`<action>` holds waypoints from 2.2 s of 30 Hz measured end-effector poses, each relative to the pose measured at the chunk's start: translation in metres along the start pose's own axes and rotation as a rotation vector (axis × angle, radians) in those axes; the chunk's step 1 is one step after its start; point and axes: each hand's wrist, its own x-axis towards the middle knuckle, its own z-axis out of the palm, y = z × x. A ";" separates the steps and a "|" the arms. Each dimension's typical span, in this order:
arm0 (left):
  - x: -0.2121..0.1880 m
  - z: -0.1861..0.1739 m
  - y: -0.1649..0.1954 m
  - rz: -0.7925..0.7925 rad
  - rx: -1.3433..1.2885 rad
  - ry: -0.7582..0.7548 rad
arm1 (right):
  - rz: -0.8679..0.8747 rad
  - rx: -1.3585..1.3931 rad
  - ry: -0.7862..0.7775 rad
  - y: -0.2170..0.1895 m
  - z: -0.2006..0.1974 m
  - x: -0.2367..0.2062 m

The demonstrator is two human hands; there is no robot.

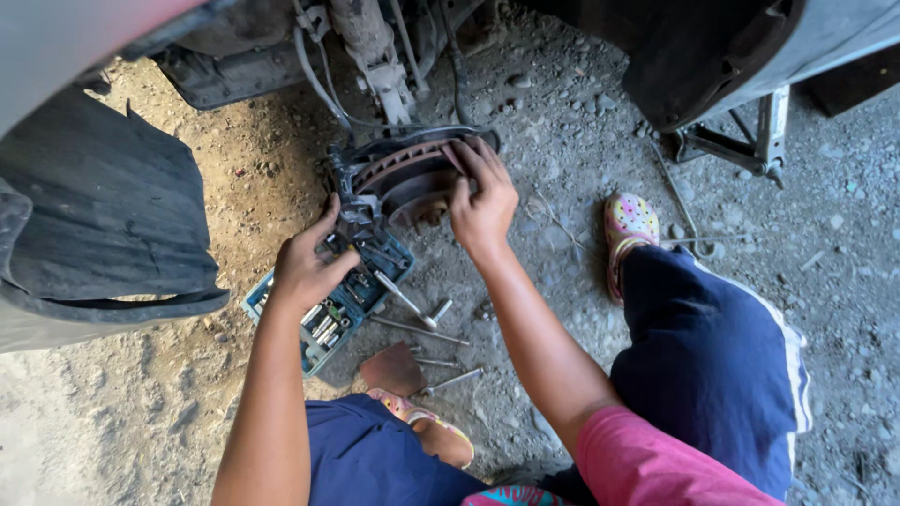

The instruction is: The person sits on the ground at a vehicle raised on stands with the wheel removed and sands a brake pad with a sanding block by hand. They handle small bolts on the ground, then fit the sanded pad into the brake caliper assembly and press it into place against the disc.

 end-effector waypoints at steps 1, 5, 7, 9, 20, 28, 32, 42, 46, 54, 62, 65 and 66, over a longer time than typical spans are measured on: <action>0.000 0.001 0.000 0.010 0.016 -0.005 | 0.016 0.025 -0.001 -0.002 -0.002 0.001; -0.002 0.004 0.001 0.096 -0.009 -0.006 | 0.038 0.109 0.027 0.005 -0.007 0.002; -0.002 0.004 0.002 0.067 0.022 0.002 | 0.055 0.119 0.065 0.017 -0.005 -0.001; -0.003 0.005 0.003 0.041 0.007 0.006 | 0.093 0.098 0.119 0.034 0.003 -0.006; -0.004 0.005 0.007 0.022 0.019 0.006 | 0.829 0.787 0.212 0.152 0.057 -0.053; -0.005 -0.007 0.000 0.077 0.209 0.040 | 0.315 0.218 0.188 0.081 0.032 -0.032; -0.002 -0.013 0.000 0.086 0.242 0.030 | 0.063 0.065 0.108 0.028 0.025 -0.015; 0.003 -0.015 -0.003 0.092 0.367 0.094 | -0.205 -0.117 -0.023 -0.040 0.023 -0.014; 0.001 -0.019 -0.002 0.027 0.379 0.045 | -0.368 -0.199 -0.172 -0.065 0.039 -0.018; -0.004 -0.023 -0.001 -0.047 0.386 -0.014 | -0.389 -0.279 -0.077 -0.035 0.015 -0.002; -0.003 -0.023 0.000 -0.094 0.396 -0.021 | -0.237 -0.015 0.034 0.009 0.024 -0.009; -0.006 -0.020 -0.004 -0.018 0.347 0.016 | -0.018 0.129 0.085 0.056 0.026 -0.021; -0.009 -0.018 -0.005 0.009 0.330 0.028 | 0.095 0.196 0.113 0.076 0.026 -0.029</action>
